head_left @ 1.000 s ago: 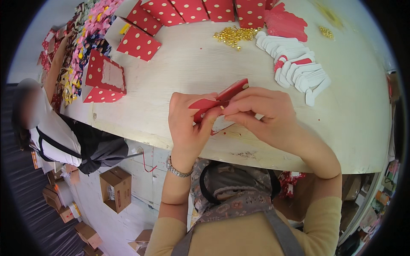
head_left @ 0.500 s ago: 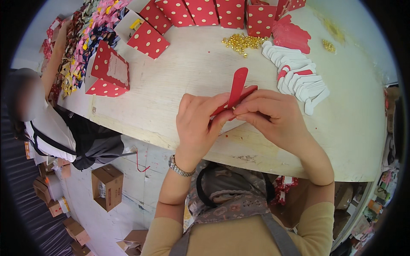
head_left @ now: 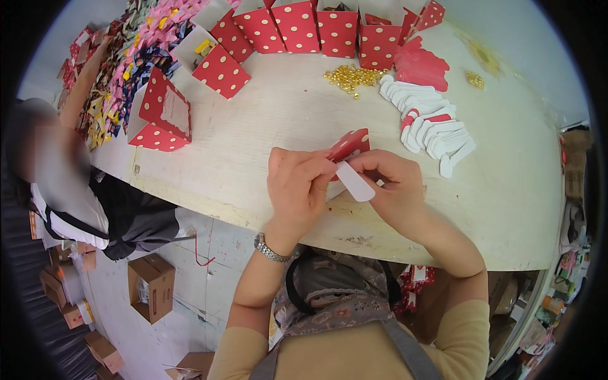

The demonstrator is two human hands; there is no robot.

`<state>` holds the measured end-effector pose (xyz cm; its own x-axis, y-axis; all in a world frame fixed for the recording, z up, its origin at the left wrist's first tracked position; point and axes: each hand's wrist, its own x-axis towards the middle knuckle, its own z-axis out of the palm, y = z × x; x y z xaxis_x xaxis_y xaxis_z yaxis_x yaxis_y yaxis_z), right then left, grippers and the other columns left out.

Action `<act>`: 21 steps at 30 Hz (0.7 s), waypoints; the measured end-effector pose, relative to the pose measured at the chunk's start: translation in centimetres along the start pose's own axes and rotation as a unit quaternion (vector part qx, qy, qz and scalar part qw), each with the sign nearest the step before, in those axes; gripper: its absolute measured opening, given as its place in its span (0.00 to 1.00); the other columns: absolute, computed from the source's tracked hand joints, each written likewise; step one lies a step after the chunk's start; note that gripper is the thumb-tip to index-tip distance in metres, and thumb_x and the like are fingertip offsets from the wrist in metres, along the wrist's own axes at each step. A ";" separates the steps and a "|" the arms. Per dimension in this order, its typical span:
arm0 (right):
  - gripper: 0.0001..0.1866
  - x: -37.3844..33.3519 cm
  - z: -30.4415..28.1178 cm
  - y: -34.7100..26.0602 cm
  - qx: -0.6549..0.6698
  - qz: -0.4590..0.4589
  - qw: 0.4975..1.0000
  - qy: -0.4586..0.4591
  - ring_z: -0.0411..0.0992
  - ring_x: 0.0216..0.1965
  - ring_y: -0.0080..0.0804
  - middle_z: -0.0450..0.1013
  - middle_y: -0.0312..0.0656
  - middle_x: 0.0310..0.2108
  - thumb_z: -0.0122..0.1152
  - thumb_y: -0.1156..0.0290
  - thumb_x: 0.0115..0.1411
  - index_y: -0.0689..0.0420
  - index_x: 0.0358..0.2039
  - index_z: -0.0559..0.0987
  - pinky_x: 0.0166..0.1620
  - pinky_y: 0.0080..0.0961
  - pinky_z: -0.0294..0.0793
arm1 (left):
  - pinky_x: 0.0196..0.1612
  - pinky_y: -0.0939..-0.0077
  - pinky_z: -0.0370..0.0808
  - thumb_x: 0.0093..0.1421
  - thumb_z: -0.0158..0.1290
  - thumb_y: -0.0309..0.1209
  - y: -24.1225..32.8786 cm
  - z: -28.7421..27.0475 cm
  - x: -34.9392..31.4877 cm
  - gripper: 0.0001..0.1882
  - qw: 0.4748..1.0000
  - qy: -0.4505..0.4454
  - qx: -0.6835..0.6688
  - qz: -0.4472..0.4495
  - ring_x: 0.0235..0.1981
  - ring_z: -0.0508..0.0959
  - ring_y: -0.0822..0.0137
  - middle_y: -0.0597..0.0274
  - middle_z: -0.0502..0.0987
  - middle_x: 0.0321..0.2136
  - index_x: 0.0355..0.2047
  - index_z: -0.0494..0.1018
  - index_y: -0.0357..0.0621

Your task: The person assembles small red polka-dotted gift boxes by folding the paper, inserting white paper inserts, and sealing the flaps. They repeatedly handle the boxes and inserts on a table, placing finished units aside.

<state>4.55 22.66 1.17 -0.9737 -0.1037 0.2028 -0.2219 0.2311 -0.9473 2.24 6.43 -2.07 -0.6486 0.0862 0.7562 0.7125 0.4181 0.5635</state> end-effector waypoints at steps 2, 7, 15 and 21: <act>0.07 0.2 0.0 -0.1 -0.006 -0.013 1.000 -0.010 0.69 0.23 0.18 0.76 0.38 0.30 0.65 0.79 0.52 0.61 0.33 0.79 0.26 0.17 0.69 | 0.35 0.73 0.64 0.52 0.59 0.24 -0.1 -0.1 -0.1 0.08 1.000 -0.007 0.007 0.001 0.29 0.71 0.66 0.66 0.79 0.34 0.32 0.73 0.48; 0.07 0.5 -0.1 -0.3 -0.039 -0.054 0.998 -0.007 0.71 0.22 0.24 0.75 0.39 0.28 0.65 0.79 0.51 0.59 0.32 0.79 0.26 0.19 0.70 | 0.35 0.73 0.64 0.52 0.58 0.25 -0.3 -0.2 -0.3 0.08 1.000 -0.008 0.015 0.004 0.28 0.71 0.66 0.65 0.79 0.34 0.32 0.72 0.49; 0.06 0.8 -0.1 -0.7 -0.075 -0.126 0.989 0.005 0.73 0.24 0.33 0.75 0.39 0.27 0.64 0.80 0.50 0.58 0.30 0.79 0.25 0.24 0.72 | 0.34 0.73 0.65 0.51 0.60 0.26 0.4 -0.5 -0.3 0.09 0.998 -0.025 0.009 -0.049 0.27 0.71 0.64 0.66 0.78 0.30 0.32 0.73 0.48; 0.07 1.9 -1.1 -0.6 -0.234 -0.326 0.916 -0.003 0.74 0.25 0.35 0.74 0.39 0.27 0.65 0.78 0.48 0.59 0.29 0.78 0.26 0.26 0.74 | 0.31 0.72 0.66 0.50 0.61 0.26 0.1 -0.9 -0.1 0.10 0.999 -0.014 -0.017 -0.047 0.26 0.70 0.63 0.67 0.76 0.25 0.33 0.75 0.47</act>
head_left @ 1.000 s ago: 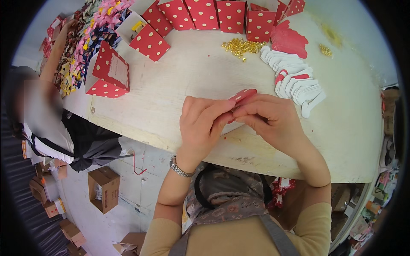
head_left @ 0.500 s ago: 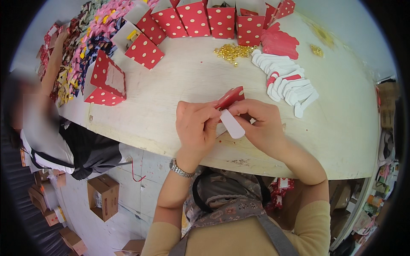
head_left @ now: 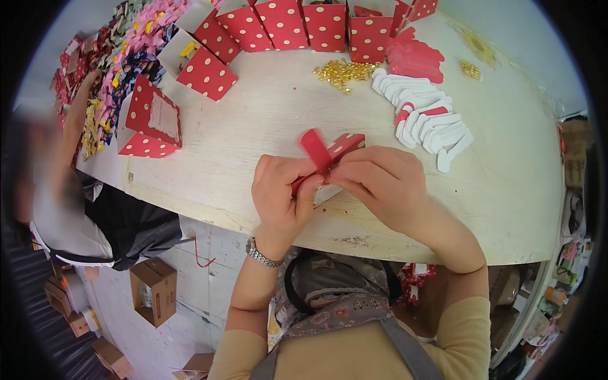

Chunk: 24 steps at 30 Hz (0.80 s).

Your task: The person assembles small red polka-dotted gift boxes by folding the paper, inserting white paper inserts, and sealing the flaps. They repeatedly handle the boxes and inserts on a table, placing finished units aside.

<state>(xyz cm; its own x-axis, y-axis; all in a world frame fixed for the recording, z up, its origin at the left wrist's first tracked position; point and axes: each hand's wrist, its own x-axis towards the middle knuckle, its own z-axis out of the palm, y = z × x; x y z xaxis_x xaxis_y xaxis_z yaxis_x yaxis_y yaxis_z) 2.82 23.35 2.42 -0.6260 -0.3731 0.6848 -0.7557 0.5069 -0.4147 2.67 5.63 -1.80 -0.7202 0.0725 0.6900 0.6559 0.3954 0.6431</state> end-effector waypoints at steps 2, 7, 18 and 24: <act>0.07 0.1 -0.2 0.1 0.026 0.024 0.999 -0.015 0.74 0.25 0.35 0.74 0.39 0.27 0.66 0.78 0.48 0.59 0.29 0.78 0.26 0.26 0.74 | 0.30 0.72 0.66 0.48 0.62 0.27 0.0 -0.1 0.4 0.11 1.000 -0.011 0.003 0.015 0.25 0.70 0.64 0.67 0.76 0.25 0.33 0.75 0.47; 0.08 0.2 -0.7 -0.7 0.051 0.100 0.992 -0.061 0.74 0.26 0.35 0.73 0.40 0.27 0.66 0.78 0.47 0.61 0.29 0.77 0.26 0.27 0.75 | 0.28 0.74 0.66 0.46 0.64 0.27 -0.2 0.0 0.4 0.12 0.999 -0.007 0.021 0.046 0.23 0.70 0.65 0.66 0.76 0.24 0.32 0.76 0.45; 0.17 0.0 -0.6 -1.5 -0.066 0.005 0.995 -0.081 0.74 0.29 0.37 0.72 0.42 0.34 0.61 0.77 0.40 0.61 0.35 0.76 0.28 0.28 0.75 | 0.27 0.74 0.65 0.48 0.62 0.24 -0.1 -0.1 0.8 0.09 0.999 -0.014 -0.006 0.044 0.22 0.70 0.64 0.64 0.75 0.22 0.30 0.76 0.41; 0.15 0.9 -1.0 -0.8 -0.073 -0.013 0.991 -0.108 0.73 0.28 0.36 0.71 0.40 0.33 0.60 0.76 0.42 0.58 0.34 0.76 0.28 0.28 0.73 | 0.28 0.73 0.66 0.48 0.62 0.25 -0.3 -0.3 1.1 0.09 0.998 -0.033 -0.053 0.013 0.23 0.70 0.63 0.63 0.75 0.23 0.31 0.76 0.40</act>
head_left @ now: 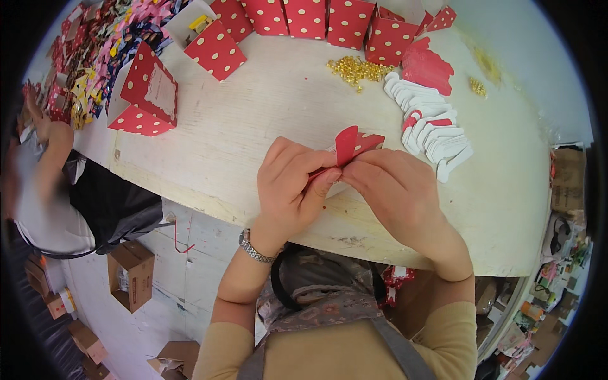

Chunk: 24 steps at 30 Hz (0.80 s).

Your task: The person assembles small red polka-dotted gift boxes by folding the paper, inserting white paper inserts, and sealing the flaps. They repeatedly handle the boxes and inserts on a table, placing finished units aside.

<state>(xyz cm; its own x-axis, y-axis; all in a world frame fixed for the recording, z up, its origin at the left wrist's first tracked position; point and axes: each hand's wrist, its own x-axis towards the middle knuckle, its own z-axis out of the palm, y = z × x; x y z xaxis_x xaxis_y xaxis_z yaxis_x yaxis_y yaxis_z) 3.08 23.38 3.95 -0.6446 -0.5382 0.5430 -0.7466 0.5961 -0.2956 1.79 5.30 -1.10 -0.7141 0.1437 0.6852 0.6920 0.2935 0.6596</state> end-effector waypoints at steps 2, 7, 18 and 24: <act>0.15 0.0 -0.5 -0.3 0.016 0.018 0.999 -0.025 0.73 0.28 0.36 0.71 0.40 0.33 0.60 0.76 0.42 0.59 0.34 0.76 0.28 0.27 0.73 | 0.29 0.73 0.67 0.48 0.62 0.25 0.0 0.0 0.1 0.09 1.000 -0.003 0.000 0.012 0.24 0.71 0.63 0.62 0.75 0.23 0.31 0.76 0.40; 0.17 0.2 -0.3 -0.2 0.004 -0.015 1.000 0.002 0.73 0.28 0.35 0.72 0.41 0.34 0.60 0.76 0.41 0.61 0.36 0.77 0.27 0.26 0.73 | 0.29 0.73 0.67 0.48 0.62 0.24 -0.1 0.4 -0.4 0.09 1.000 0.027 -0.015 -0.006 0.24 0.71 0.63 0.63 0.76 0.23 0.31 0.76 0.41; 0.18 -1.0 1.3 1.2 0.002 -0.136 0.989 0.066 0.73 0.26 0.31 0.75 0.44 0.32 0.62 0.76 0.35 0.64 0.32 0.80 0.27 0.24 0.73 | 0.29 0.72 0.68 0.45 0.63 0.23 0.2 0.1 -0.5 0.10 1.000 0.018 -0.014 -0.019 0.23 0.71 0.62 0.65 0.76 0.23 0.29 0.75 0.45; 0.13 -0.8 0.4 1.6 -0.017 -0.189 0.981 0.052 0.72 0.26 0.29 0.75 0.41 0.32 0.62 0.77 0.38 0.61 0.28 0.80 0.28 0.21 0.72 | 0.29 0.73 0.70 0.41 0.66 0.28 -0.3 0.0 -0.6 0.14 1.000 -0.009 -0.026 0.015 0.25 0.72 0.64 0.68 0.78 0.29 0.30 0.77 0.48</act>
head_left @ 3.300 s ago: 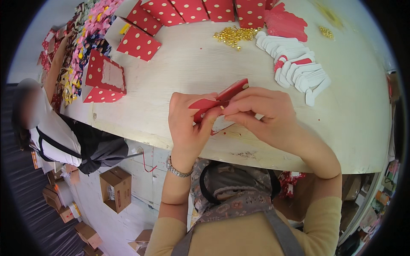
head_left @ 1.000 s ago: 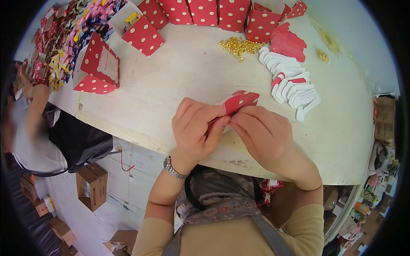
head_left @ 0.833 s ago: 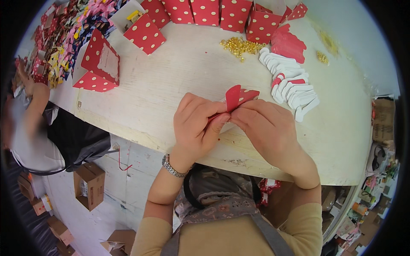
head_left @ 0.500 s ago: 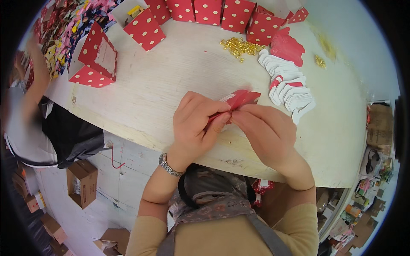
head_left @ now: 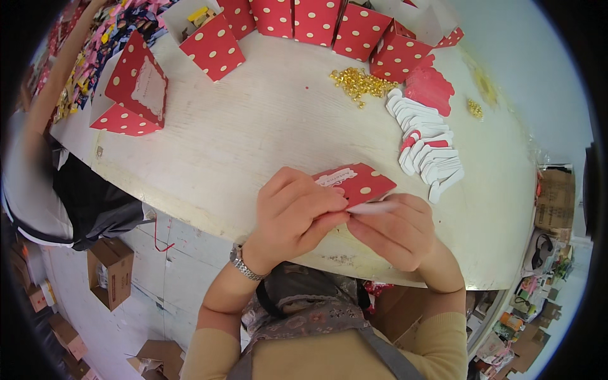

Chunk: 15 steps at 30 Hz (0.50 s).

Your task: The person assembles small red polka-dotted gift boxes by folding the paper, inserting white paper inserts, and sealing the flaps. They repeatedly handle the boxes and inserts on a table, placing finished units aside.

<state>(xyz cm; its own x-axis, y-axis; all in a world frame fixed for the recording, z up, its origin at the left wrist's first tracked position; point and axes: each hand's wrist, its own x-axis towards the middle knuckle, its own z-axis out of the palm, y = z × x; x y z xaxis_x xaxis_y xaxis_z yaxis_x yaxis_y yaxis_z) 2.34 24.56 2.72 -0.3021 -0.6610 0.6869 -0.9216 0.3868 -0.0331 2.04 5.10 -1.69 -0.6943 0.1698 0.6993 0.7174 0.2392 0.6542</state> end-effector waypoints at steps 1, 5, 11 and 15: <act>0.13 -0.3 -0.1 -0.1 -0.004 -0.004 1.000 -0.015 0.72 0.27 0.29 0.76 0.40 0.33 0.63 0.77 0.38 0.59 0.30 0.80 0.29 0.22 0.70 | 0.29 0.74 0.70 0.40 0.67 0.29 -0.2 -0.1 -0.2 0.15 1.000 -0.006 0.003 0.008 0.26 0.72 0.65 0.69 0.78 0.29 0.30 0.77 0.48; 0.15 -0.8 -1.4 -1.8 -0.053 0.008 0.995 -0.080 0.73 0.30 0.27 0.76 0.37 0.35 0.65 0.76 0.40 0.53 0.33 0.81 0.29 0.23 0.64 | 0.32 0.74 0.71 0.44 0.65 0.33 -0.1 -0.5 -0.3 0.11 0.999 -0.045 -0.007 0.020 0.28 0.72 0.66 0.68 0.79 0.31 0.29 0.77 0.48; 0.03 -0.2 -1.5 -0.9 -0.072 -0.019 0.996 -0.054 0.70 0.27 0.21 0.76 0.31 0.29 0.58 0.71 0.45 0.50 0.22 0.79 0.32 0.17 0.58 | 0.26 0.78 0.70 0.40 0.67 0.36 -0.6 -0.1 -0.5 0.17 0.997 -0.037 -0.043 0.046 0.28 0.71 0.69 0.69 0.79 0.30 0.32 0.78 0.48; 0.05 -1.1 -1.0 -0.4 -0.048 -0.020 0.998 -0.044 0.70 0.27 0.20 0.76 0.30 0.28 0.60 0.72 0.45 0.50 0.25 0.79 0.31 0.16 0.58 | 0.24 0.79 0.70 0.42 0.67 0.36 -0.7 -0.2 -0.9 0.16 0.997 -0.036 -0.058 0.033 0.27 0.71 0.69 0.66 0.79 0.32 0.32 0.78 0.47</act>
<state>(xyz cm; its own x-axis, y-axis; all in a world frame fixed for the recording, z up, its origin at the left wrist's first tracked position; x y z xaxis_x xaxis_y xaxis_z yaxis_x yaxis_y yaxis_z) 3.34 25.78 2.68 -0.2896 -0.7296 0.6196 -0.9071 0.4159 0.0657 2.17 4.62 -2.72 -0.6441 0.2511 0.7226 0.7610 0.1138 0.6387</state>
